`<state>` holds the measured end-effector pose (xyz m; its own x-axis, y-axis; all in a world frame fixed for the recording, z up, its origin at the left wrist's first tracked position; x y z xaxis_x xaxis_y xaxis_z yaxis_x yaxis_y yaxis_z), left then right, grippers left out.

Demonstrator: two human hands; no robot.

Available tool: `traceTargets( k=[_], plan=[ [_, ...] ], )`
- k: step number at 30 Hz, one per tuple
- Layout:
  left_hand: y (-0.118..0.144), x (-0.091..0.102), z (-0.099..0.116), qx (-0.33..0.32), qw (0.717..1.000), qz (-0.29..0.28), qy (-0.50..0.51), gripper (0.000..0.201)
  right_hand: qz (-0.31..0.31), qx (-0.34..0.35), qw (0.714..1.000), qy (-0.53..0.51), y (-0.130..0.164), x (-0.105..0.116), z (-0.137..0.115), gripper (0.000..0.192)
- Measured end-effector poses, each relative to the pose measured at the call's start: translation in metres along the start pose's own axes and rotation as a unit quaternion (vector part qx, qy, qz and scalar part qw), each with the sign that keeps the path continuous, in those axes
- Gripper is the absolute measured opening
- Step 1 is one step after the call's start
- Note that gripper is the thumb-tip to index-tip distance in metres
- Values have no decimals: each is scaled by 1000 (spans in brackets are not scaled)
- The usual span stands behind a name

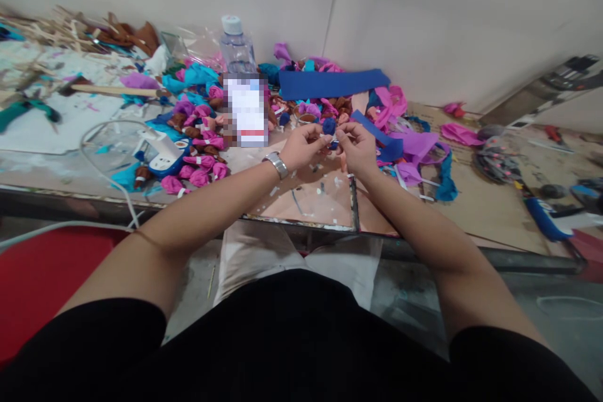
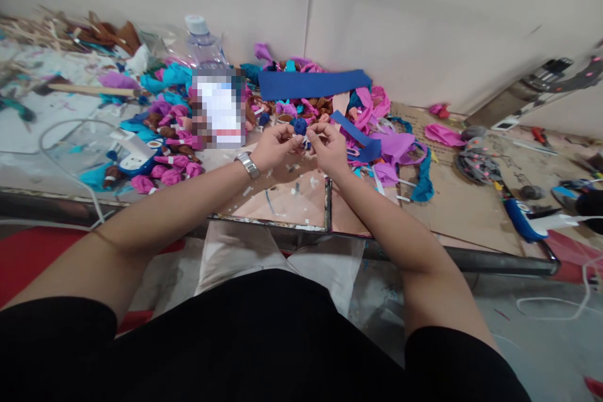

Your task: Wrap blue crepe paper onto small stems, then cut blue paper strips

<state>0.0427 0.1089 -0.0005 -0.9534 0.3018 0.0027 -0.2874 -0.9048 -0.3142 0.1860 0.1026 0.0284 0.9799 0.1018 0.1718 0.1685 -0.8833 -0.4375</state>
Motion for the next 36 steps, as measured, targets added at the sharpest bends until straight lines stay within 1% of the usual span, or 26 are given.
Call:
traceTargets(
  k=[7, 13, 20, 23, 29, 32, 36],
  plan=[
    [0, 2, 1, -1, 1000, 9, -19, 42, 15, -11, 1000, 14, 0, 4, 7, 54],
    [0, 2, -1, 2, 1000, 6, -9, 43, 21, 0, 1000, 3, 1, 4, 1, 53],
    [-1, 3, -2, 11, 1000, 8, 3, 42, 13, 3, 1000, 17, 1, 4, 1, 54],
    [-1, 4, -2, 28, 1000, 11, 5, 41, 4, 3, 1000, 5, 3, 3, 2, 50],
    [0, 4, -1, 35, 999, 14, 19, 43, -16, 11, 1000, -10, 7, -5, -4, 45],
    [0, 5, -2, 36, 999, 21, 23, 44, -20, 15, 1000, 8, 7, -6, -6, 42],
    [0, 4, -2, 36, 999, 20, 36, 44, -11, 27, 999, 32, 6, -3, -5, 44]
  ],
)
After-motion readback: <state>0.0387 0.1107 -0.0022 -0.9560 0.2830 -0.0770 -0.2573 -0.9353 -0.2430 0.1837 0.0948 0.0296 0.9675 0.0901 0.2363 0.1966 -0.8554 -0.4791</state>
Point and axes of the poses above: each hand's wrist, its own y-axis away from the middle knuckle, its own x-axis out of the back of the hand, z = x × y, the point moved 10 cm from there along -y, towards the middle knuckle, and after that the axes turned 4 degrees about -z, right-handed, at the moved point
